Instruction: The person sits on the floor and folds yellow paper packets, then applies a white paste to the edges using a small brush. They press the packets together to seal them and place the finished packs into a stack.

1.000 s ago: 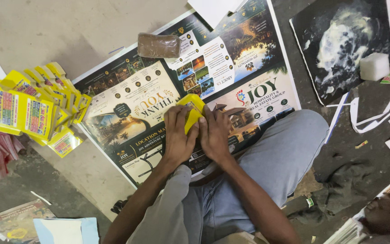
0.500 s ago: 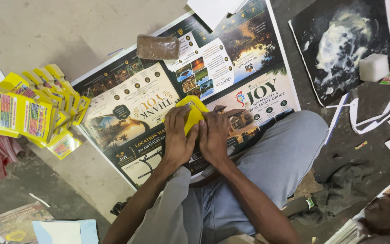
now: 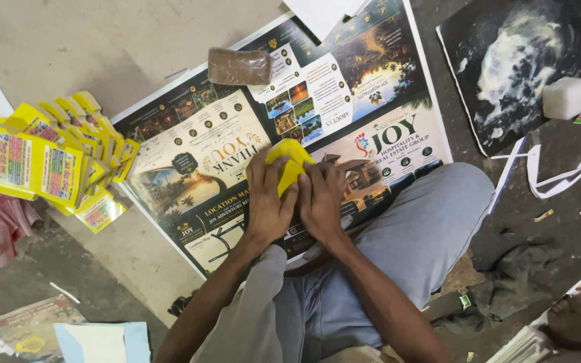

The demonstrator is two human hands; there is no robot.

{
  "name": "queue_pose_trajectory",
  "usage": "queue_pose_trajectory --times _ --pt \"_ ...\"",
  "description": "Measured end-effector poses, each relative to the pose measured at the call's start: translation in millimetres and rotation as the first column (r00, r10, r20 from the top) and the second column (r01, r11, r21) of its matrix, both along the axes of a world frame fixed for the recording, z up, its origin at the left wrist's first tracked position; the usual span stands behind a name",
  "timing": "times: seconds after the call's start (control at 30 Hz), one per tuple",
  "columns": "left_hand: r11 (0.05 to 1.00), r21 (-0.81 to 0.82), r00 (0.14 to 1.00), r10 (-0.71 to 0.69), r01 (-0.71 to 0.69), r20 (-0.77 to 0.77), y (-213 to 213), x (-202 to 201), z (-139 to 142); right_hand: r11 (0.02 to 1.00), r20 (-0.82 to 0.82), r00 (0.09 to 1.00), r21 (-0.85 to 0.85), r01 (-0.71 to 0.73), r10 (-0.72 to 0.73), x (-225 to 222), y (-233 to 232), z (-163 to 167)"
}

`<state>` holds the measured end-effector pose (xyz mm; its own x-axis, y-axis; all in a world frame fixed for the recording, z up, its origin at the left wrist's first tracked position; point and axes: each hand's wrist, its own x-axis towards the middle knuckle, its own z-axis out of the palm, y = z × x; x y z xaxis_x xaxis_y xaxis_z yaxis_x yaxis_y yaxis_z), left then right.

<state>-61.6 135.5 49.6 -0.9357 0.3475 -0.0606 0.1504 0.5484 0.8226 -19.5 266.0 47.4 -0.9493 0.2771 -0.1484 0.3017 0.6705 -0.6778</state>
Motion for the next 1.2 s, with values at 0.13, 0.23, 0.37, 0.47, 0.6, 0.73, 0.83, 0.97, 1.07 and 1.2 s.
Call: queue_pose_trajectory --times 0.13,0.23,0.37,0.47,0.6,0.73,0.83,0.97,1.07,1.2 --pt "1.000 0.004 0.999 0.006 -0.006 0.036 0.2 0.1 -0.6 0.998 -0.035 0.999 -0.044 0.035 -0.037 -0.8 -0.2 0.2" --pt "1.000 0.006 0.999 0.014 -0.014 0.033 0.2 1.0 -0.2 0.999 -0.019 0.999 -0.027 0.030 -0.030 -1.6 -0.4 1.8" --pt "1.000 0.018 1.000 0.008 -0.008 -0.022 0.5 -0.1 0.3 1.000 -0.121 0.993 -0.013 0.012 -0.014 -2.1 -0.1 4.5" --pt "1.000 -0.001 0.997 0.005 -0.005 0.080 0.2 -0.7 1.1 0.997 0.063 0.997 -0.064 0.039 -0.035 -2.6 0.0 4.8" --pt "1.000 0.015 1.000 0.014 -0.014 -0.026 0.2 -0.5 1.5 1.000 -0.074 0.997 -0.006 0.017 -0.018 -4.2 -1.0 3.4" --pt "1.000 0.004 0.997 0.021 -0.022 0.074 0.8 0.1 0.8 1.000 0.034 0.999 0.001 0.019 -0.019 -3.9 -2.0 3.1" --pt "0.999 -0.001 0.999 0.035 -0.035 0.007 0.6 0.8 0.8 1.000 0.016 1.000 0.006 0.020 -0.020 -1.5 -1.9 4.1" --pt "1.000 0.016 0.999 0.007 -0.007 -0.033 -1.2 -0.2 0.7 1.000 -0.123 0.992 0.018 -0.001 0.003 -0.4 -0.9 3.1" --pt "1.000 -0.008 0.994 0.021 -0.020 0.106 -3.1 -1.3 1.3 0.999 -0.056 0.998 -0.046 0.025 -0.028 -2.0 0.2 1.5" --pt "0.999 -0.032 1.000 -0.012 0.012 0.013 -1.9 -3.4 1.8 1.000 0.024 1.000 -0.013 0.008 -0.008 -3.0 0.6 1.8"
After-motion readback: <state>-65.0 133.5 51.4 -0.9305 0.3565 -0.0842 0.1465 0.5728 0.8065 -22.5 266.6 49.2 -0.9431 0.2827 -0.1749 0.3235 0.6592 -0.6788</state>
